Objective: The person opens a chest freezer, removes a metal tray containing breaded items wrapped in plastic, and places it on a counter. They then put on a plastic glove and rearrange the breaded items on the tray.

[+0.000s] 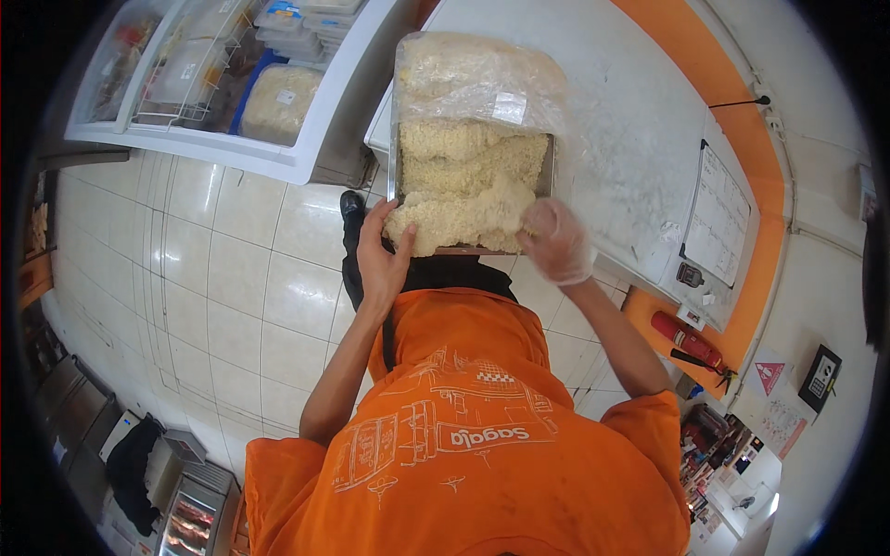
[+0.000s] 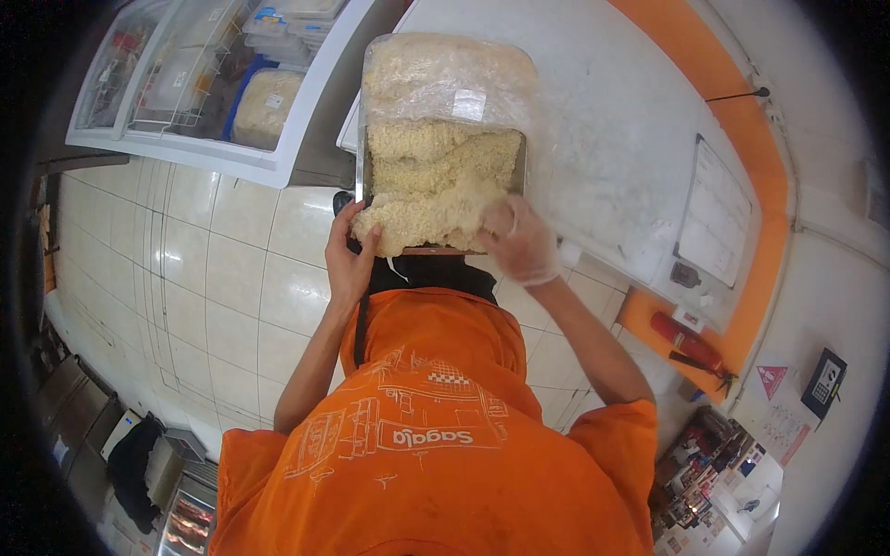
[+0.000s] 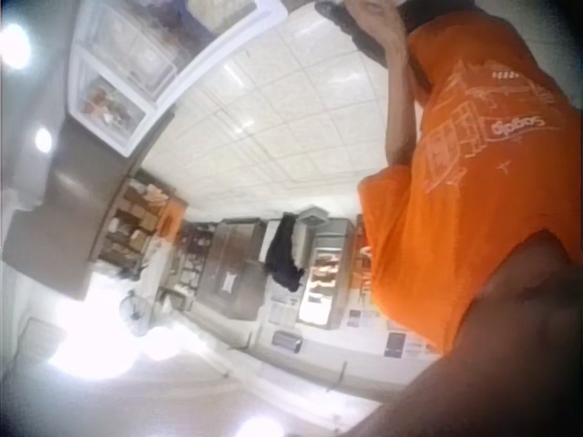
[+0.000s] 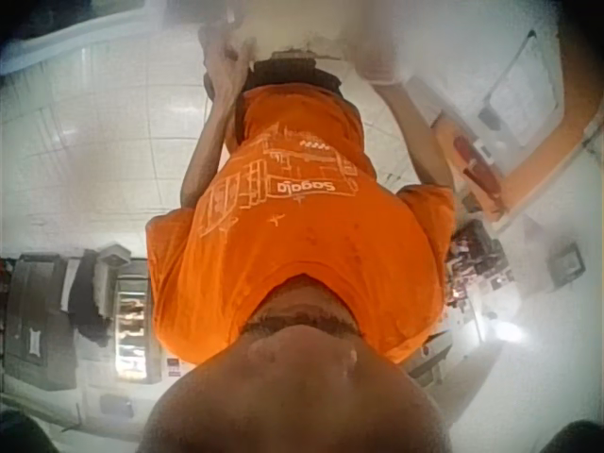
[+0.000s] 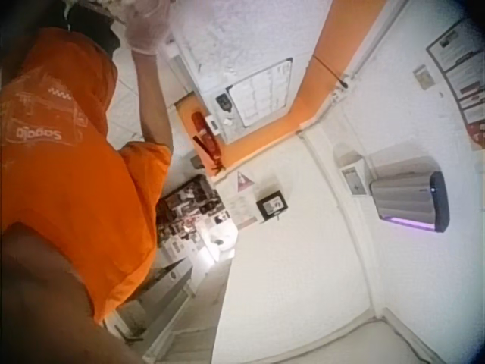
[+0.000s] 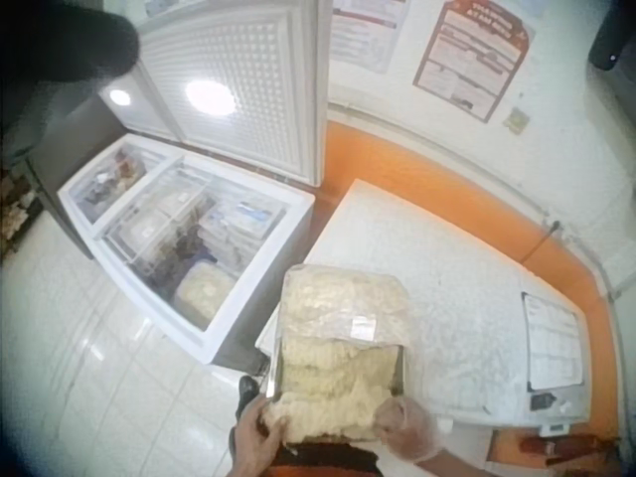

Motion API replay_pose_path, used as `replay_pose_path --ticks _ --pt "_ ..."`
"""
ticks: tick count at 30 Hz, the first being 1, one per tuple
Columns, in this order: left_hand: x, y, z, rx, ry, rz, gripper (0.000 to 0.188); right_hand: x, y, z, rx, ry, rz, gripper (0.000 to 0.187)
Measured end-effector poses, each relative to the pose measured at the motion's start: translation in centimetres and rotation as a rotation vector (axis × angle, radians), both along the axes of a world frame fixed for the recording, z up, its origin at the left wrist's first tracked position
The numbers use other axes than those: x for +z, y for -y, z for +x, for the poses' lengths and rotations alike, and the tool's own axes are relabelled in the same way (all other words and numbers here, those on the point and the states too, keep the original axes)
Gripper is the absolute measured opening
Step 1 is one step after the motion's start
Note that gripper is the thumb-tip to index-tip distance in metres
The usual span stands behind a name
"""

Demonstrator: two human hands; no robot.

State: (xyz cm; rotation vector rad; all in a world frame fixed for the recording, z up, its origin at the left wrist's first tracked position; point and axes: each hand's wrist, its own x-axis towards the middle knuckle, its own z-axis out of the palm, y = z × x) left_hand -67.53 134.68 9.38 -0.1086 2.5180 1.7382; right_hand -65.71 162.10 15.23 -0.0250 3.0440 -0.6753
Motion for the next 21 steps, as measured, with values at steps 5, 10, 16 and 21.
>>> replay_pose_path --ticks 5,10,16,21 --pt "-0.6 -0.1 0.1 0.005 0.014 0.025 0.047 -1.9 1.4 2.3 0.219 -0.056 0.020 0.043" --pt "0.7 -0.9 0.1 0.111 0.186 0.202 0.050 -3.7 1.4 2.4 0.334 -0.106 0.004 0.042" --pt "-1.5 -0.6 1.8 0.283 0.390 0.590 0.041 -3.1 0.8 1.7 0.431 -0.093 -0.038 0.034" --pt "-0.2 -1.8 1.4 0.231 0.319 0.519 0.037 -2.2 0.3 -2.7 0.424 -0.447 0.120 0.024"
